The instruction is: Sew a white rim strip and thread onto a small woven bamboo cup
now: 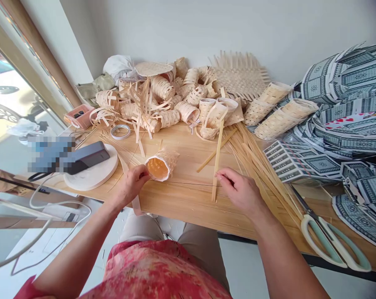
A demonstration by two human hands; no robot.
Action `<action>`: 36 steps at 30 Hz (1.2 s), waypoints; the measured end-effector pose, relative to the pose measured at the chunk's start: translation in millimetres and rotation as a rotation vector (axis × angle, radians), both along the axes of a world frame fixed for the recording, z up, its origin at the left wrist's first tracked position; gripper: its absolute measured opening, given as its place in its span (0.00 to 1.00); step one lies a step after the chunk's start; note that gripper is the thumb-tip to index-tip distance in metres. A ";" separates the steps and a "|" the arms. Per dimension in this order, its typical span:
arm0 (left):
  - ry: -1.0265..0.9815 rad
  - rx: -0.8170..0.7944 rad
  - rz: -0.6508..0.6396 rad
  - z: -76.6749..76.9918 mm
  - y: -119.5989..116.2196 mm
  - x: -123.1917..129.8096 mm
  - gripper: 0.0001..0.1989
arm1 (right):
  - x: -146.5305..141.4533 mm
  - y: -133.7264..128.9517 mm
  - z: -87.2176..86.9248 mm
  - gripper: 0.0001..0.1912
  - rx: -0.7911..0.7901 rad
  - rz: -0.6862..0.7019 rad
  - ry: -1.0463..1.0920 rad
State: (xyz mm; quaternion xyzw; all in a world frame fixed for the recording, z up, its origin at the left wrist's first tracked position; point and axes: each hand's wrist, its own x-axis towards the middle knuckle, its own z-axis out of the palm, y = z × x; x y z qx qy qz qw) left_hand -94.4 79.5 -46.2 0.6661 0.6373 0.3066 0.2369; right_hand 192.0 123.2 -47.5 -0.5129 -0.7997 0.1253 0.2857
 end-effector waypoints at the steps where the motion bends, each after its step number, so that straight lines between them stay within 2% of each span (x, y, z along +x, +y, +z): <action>1: -0.062 -0.029 0.035 -1.0 -0.7 0.8 0.06 | 1.8 -1.8 -0.4 0.12 -0.008 -0.009 -0.005; 8: -0.810 -0.168 0.170 -7.9 -5.1 8.2 0.10 | 17.9 -12.2 -2.6 0.12 -0.071 0.034 -0.022; 10: -0.901 -0.177 0.169 -7.7 -6.3 12.0 0.12 | 19.1 -15.7 1.2 0.11 -0.095 0.028 -0.009; 13: -0.907 -0.162 0.144 -8.2 -7.9 18.2 0.13 | 7.2 -27.0 8.8 0.10 -0.196 -0.001 0.075; 15: -0.916 -0.170 0.145 -9.1 -8.5 21.8 0.13 | -11.8 -38.2 10.2 0.11 -0.307 -0.022 0.226; 18: -0.994 -0.210 0.164 -9.2 -9.0 26.3 0.14 | -47.9 -53.0 2.5 0.13 -0.496 -0.067 0.569; 20: -1.076 -0.231 0.176 -8.1 -9.6 29.6 0.14 | -68.3 -57.9 -6.3 0.14 -0.724 -0.073 0.824; 22: -1.160 -0.235 0.188 -6.7 -10.8 33.8 0.14 | -82.3 -58.8 -13.0 0.19 -0.977 -0.044 1.061; 25: -1.256 -0.236 0.190 -4.9 -13.2 42.0 0.14 | -93.8 -56.3 -14.2 0.23 -1.179 0.010 1.255; 30: -1.320 -0.227 0.148 -5.7 -17.4 55.9 0.13 | -104.4 -50.8 -8.7 0.16 -1.219 0.126 1.194; 32: -1.286 -0.215 0.131 -7.4 -18.2 59.0 0.13 | -105.7 -48.5 -10.7 0.13 -1.167 0.127 1.124; 36: -1.152 -0.184 0.124 -8.9 -17.3 59.2 0.14 | -102.2 -45.6 -18.7 0.15 -0.967 0.032 1.026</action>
